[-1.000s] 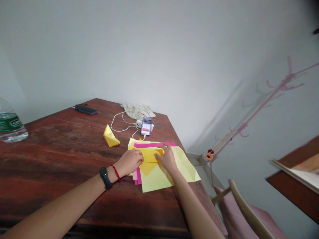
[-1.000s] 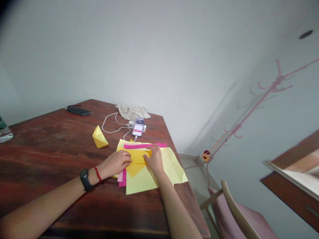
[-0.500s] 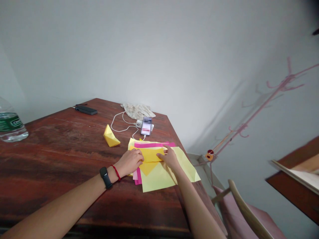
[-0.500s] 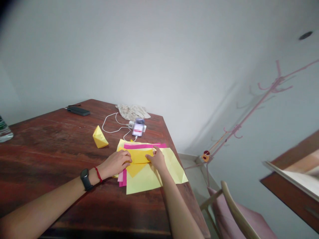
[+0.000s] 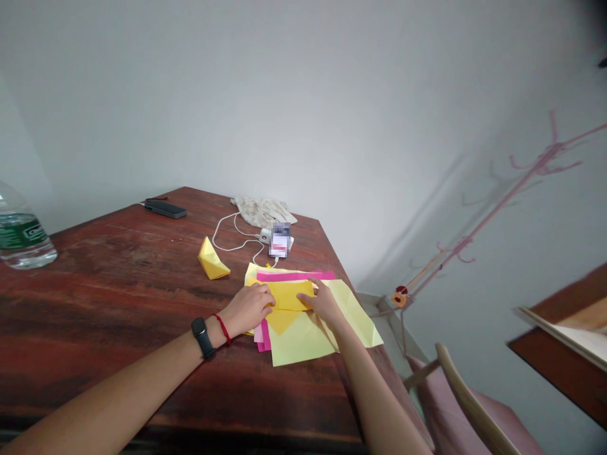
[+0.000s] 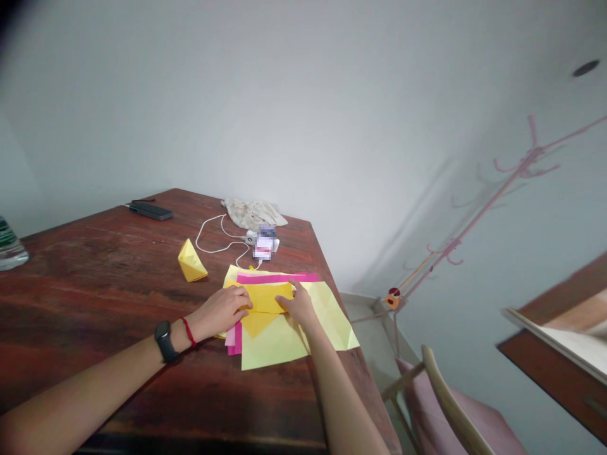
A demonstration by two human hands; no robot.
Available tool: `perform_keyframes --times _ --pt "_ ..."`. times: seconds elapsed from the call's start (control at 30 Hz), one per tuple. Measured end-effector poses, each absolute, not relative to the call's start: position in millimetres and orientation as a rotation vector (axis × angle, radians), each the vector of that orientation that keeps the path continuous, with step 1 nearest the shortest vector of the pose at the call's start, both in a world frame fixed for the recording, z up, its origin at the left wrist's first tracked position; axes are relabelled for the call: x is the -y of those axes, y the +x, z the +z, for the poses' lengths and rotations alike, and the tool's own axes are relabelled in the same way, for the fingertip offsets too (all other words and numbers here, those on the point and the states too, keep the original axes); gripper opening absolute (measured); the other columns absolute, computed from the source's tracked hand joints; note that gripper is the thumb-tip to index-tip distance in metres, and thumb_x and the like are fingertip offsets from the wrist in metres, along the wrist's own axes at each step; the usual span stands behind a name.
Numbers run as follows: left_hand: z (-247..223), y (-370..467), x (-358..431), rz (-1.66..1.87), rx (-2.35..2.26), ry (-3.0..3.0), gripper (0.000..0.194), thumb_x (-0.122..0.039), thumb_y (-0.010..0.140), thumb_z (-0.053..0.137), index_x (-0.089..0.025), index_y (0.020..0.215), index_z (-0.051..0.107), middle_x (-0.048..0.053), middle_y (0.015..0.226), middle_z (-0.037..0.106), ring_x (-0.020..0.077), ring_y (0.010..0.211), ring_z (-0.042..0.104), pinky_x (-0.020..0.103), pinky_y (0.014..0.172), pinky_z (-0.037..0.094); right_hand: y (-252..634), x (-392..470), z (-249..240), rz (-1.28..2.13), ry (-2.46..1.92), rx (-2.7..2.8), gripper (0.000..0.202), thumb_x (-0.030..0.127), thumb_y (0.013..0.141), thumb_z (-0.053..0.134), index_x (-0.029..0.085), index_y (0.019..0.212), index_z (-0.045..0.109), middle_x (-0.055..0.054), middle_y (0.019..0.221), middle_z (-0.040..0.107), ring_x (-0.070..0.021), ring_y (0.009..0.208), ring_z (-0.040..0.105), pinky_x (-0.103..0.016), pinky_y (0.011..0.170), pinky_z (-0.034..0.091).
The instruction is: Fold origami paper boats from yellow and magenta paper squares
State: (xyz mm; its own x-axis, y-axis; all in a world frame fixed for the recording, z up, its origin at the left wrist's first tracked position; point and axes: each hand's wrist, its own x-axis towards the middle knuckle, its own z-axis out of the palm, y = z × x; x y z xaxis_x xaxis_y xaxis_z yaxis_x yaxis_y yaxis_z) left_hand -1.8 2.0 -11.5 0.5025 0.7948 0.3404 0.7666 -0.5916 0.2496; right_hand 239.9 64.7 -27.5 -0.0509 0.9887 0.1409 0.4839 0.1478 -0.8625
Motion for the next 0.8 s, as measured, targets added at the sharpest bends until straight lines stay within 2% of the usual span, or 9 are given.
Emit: perform_keyframes --times 0.2,0.37,0.57,0.67,0.8 --pt "-12.2 -2.1 -2.6 0.698 -1.341 2.688 0.017 -0.017 0.09 0.058 -0.018 0.09 0.075 0.008 0.096 0.071 0.0224 0.095 0.064 0.034 0.086 0.049 238.5 -63.6 -23.0 0.952 -1.456 1.545 0.051 0.031 0.073 0.074 0.018 0.12 0.06 -0.004 0.079 0.073 -0.021 0.067 0.071 -0.028 0.054 0.056" --pt "-15.8 -2.7 -4.7 0.764 -1.309 2.688 0.018 -0.021 0.092 0.057 -0.019 0.089 0.075 0.008 0.093 0.072 0.0217 0.093 0.064 0.034 0.087 0.049 233.9 -60.3 -18.8 1.092 -1.358 1.482 0.03 0.03 0.077 0.069 0.018 0.104 0.062 -0.005 0.076 0.073 -0.0195 0.061 0.069 -0.026 0.049 0.054" --pt "-13.1 -2.3 -4.4 0.683 -1.366 2.676 0.017 -0.02 0.09 0.059 -0.018 0.091 0.076 0.009 0.095 0.071 0.0224 0.093 0.064 0.033 0.084 0.049 229.8 -51.3 -5.7 1.065 -1.439 1.506 0.019 0.031 0.078 0.065 0.017 0.09 0.062 0.0 0.056 0.065 -0.0091 0.031 0.049 -0.017 0.03 0.033" --pt "-10.8 -2.1 -2.4 0.654 -1.39 2.674 0.017 -0.019 0.09 0.059 -0.019 0.093 0.076 0.009 0.095 0.07 0.0226 0.093 0.064 0.034 0.083 0.05 229.1 -47.9 -0.7 1.085 -1.453 1.521 0.016 0.031 0.079 0.062 0.016 0.084 0.062 0.001 0.049 0.061 -0.008 0.028 0.046 -0.016 0.028 0.026" --pt "-9.1 -1.2 -0.7 0.756 -1.409 2.655 0.015 -0.022 0.09 0.061 -0.019 0.093 0.076 0.008 0.098 0.07 0.0234 0.096 0.063 0.036 0.087 0.049 230.2 -47.9 2.2 1.089 -1.409 1.52 0.021 0.036 0.077 0.06 0.015 0.083 0.062 0.004 0.044 0.056 -0.0077 0.027 0.042 -0.016 0.028 0.024"
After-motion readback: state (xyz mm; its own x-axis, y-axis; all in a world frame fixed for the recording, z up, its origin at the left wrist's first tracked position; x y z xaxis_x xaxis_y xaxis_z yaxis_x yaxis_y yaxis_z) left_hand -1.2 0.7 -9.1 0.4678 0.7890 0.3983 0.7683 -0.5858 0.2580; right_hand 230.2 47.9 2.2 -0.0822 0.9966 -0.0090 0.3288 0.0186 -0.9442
